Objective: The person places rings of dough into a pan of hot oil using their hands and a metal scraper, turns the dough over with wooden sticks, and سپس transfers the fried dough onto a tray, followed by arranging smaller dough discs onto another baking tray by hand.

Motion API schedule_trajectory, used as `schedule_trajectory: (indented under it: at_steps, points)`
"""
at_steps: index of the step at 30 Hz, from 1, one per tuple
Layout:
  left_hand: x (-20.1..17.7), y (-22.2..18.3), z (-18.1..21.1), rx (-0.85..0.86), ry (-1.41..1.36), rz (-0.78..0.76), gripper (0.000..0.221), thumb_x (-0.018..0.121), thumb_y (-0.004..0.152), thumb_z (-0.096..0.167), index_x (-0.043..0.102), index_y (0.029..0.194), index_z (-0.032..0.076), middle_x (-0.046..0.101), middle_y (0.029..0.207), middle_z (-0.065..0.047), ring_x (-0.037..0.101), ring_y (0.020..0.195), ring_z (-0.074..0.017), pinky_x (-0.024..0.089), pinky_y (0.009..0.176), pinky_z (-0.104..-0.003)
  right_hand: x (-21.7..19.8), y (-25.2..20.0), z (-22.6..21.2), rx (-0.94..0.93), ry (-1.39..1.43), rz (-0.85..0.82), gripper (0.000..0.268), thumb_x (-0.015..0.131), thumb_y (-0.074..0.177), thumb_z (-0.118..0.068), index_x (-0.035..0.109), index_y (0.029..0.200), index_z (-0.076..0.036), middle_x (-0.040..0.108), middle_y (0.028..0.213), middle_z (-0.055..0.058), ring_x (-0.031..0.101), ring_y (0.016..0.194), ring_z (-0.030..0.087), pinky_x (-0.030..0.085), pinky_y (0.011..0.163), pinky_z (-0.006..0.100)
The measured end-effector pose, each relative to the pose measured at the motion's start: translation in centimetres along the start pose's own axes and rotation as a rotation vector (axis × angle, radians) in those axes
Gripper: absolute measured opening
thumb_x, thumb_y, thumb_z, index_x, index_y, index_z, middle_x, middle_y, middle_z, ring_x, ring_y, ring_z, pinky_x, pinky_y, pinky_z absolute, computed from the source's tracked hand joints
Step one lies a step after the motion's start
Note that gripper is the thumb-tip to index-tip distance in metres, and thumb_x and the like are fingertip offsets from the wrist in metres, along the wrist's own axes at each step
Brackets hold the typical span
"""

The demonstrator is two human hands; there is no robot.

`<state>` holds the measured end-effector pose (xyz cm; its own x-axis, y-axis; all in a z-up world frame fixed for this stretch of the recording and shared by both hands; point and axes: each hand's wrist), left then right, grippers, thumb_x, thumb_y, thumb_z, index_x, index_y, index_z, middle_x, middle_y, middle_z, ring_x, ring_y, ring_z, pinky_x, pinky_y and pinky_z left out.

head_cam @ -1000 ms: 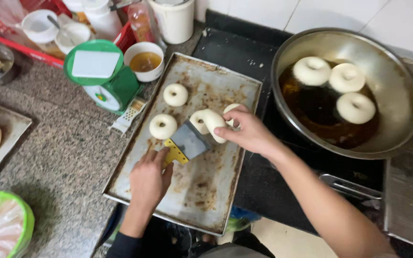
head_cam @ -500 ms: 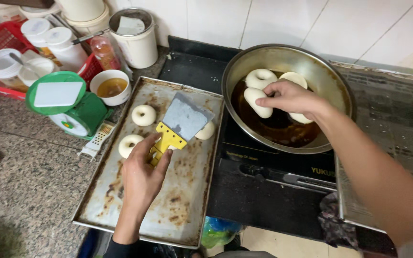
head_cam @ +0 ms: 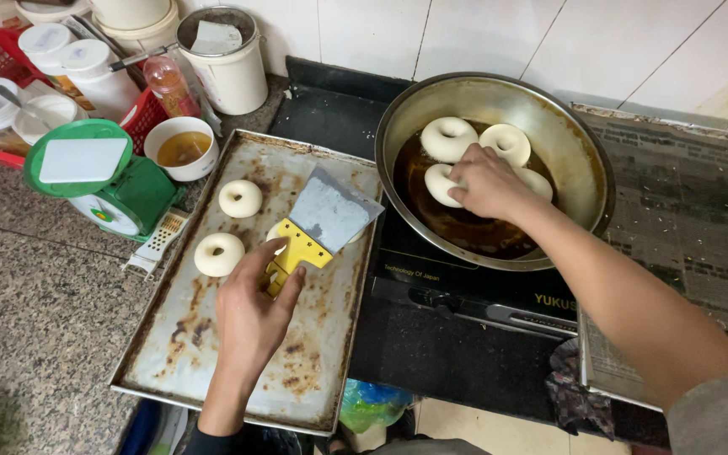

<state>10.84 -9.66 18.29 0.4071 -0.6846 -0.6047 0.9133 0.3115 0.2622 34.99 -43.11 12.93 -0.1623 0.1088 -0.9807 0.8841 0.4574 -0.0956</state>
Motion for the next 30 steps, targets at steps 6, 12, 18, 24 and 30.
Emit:
schedule_trajectory:
  at_steps: [6,12,18,24,30]
  points:
    - [0.5,-0.4,-1.2,-0.014,0.002,0.011,0.041,0.079,0.083,0.023,0.071,0.121,0.009,0.075,0.106,-0.016,0.074,0.085,-0.0304,0.058,0.075,-0.04,-0.5,-1.1,-1.5,-0.042,-0.084,0.007,0.029,0.079,0.084,-0.024,0.075,0.11,-0.012,0.056,0.123,0.007,0.049,0.124,0.027,0.039,0.107,0.046]
    - [0.7,-0.7,-2.0,0.1,0.007,0.079,0.041,0.08,0.084,0.022,0.071,0.121,0.006,0.075,0.109,-0.018,0.073,0.092,-0.0326,0.057,0.08,-0.04,-0.9,-1.1,-2.0,-0.011,-0.107,-0.031,0.027,0.081,0.081,-0.025,0.076,0.105,-0.013,0.055,0.125,0.008,0.049,0.127,0.027,0.039,0.108,0.045]
    - [-0.4,-1.1,-3.3,-0.041,-0.066,0.066,0.043,0.079,0.084,0.023,0.07,0.124,0.007,0.076,0.106,-0.016,0.076,0.086,-0.0279,0.059,0.077,-0.037,-4.3,-1.9,-4.9,-0.208,-0.029,0.291,0.033,0.08,0.082,-0.024,0.074,0.109,-0.007,0.056,0.125,0.016,0.049,0.125,0.037,0.038,0.106,0.05]
    - [-2.4,-3.2,-7.0,-0.145,0.073,0.118,0.043,0.079,0.084,0.024,0.071,0.124,0.011,0.075,0.108,-0.017,0.075,0.088,-0.0305,0.058,0.078,-0.039,-8.1,-3.9,-14.3,-0.407,0.207,0.411,0.026,0.076,0.094,-0.023,0.071,0.111,-0.004,0.057,0.117,0.015,0.055,0.119,0.034,0.045,0.104,0.046]
    - [-3.8,-8.9,-13.9,-0.261,0.339,0.13,0.044,0.079,0.083,0.028,0.07,0.123,0.012,0.071,0.104,-0.017,0.069,0.091,-0.0368,0.055,0.076,-0.047,-2.6,-4.3,-24.1,-0.535,0.426,0.253,0.024,0.076,0.092,-0.024,0.069,0.106,-0.005,0.056,0.115,0.012,0.059,0.112,0.029,0.05,0.097,0.041]
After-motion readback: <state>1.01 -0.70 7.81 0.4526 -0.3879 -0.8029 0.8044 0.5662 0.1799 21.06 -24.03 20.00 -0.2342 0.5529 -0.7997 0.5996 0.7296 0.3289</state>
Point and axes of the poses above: each hand's wrist, its own y-axis towards the middle knuckle, its own x-axis out of the palm, z = x × y
